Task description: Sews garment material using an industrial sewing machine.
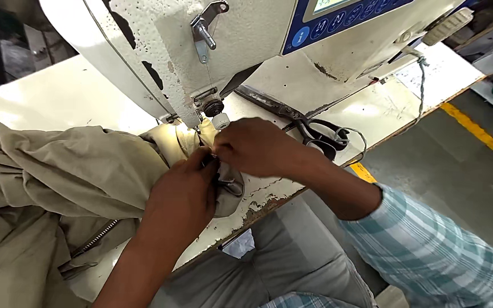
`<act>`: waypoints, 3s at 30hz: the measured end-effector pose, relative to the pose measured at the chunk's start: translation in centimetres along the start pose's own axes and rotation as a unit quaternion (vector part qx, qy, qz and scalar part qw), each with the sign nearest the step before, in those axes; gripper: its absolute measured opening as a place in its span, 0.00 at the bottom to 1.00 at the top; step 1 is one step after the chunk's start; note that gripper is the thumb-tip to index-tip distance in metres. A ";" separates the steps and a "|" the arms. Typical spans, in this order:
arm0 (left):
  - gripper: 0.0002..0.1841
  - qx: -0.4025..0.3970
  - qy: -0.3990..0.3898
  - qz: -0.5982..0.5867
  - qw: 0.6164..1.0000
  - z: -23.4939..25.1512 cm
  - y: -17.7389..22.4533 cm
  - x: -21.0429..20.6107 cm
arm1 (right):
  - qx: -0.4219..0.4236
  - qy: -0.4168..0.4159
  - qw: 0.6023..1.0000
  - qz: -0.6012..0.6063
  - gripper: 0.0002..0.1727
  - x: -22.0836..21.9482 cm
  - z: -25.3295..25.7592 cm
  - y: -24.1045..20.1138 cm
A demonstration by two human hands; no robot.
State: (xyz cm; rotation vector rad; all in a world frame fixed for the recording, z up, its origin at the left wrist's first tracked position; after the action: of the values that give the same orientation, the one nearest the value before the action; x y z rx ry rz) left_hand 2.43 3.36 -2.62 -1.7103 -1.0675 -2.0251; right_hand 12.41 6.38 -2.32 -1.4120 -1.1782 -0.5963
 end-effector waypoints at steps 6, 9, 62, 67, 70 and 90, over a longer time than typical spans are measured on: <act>0.17 0.001 -0.003 0.000 1.000 0.0 -0.2 -0.1 | -0.062 0.159 0.980 0.099 0.14 1.1 3.9 3.5; 0.17 0.001 -0.006 0.002 1.000 -0.1 -0.2 -0.1 | -0.063 0.238 0.965 0.089 0.11 1.1 4.3 3.4; 0.11 0.004 -0.022 0.005 1.000 0.2 -0.2 -0.2 | -0.057 0.166 0.980 0.094 0.16 1.4 2.9 3.6; 0.14 0.002 -0.033 0.013 0.999 0.2 0.0 -0.2 | -0.087 0.243 0.962 0.090 0.09 0.9 4.3 3.7; 0.12 0.008 -0.039 0.019 0.999 0.4 0.0 -0.2 | -0.065 0.271 0.957 0.086 0.14 1.5 3.7 4.0; 0.14 0.015 -0.031 -0.007 0.999 -0.2 -0.4 -0.7 | 0.006 0.071 0.997 -0.037 0.07 0.7 1.0 -0.9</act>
State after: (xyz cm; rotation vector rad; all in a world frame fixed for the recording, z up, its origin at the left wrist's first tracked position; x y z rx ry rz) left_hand 2.21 3.39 -3.40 -1.7651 -1.1267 -1.9675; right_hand 11.63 7.38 -1.54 -1.2977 -1.1223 -0.7297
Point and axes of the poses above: each hand's wrist, its own z-axis towards the middle knuckle, its own x-axis out of the back of the hand, y = z × x, the point moved 10 cm from there along z, towards the middle knuckle, and after that the axes turned 7 degrees about -z, right-handed, at the moved point
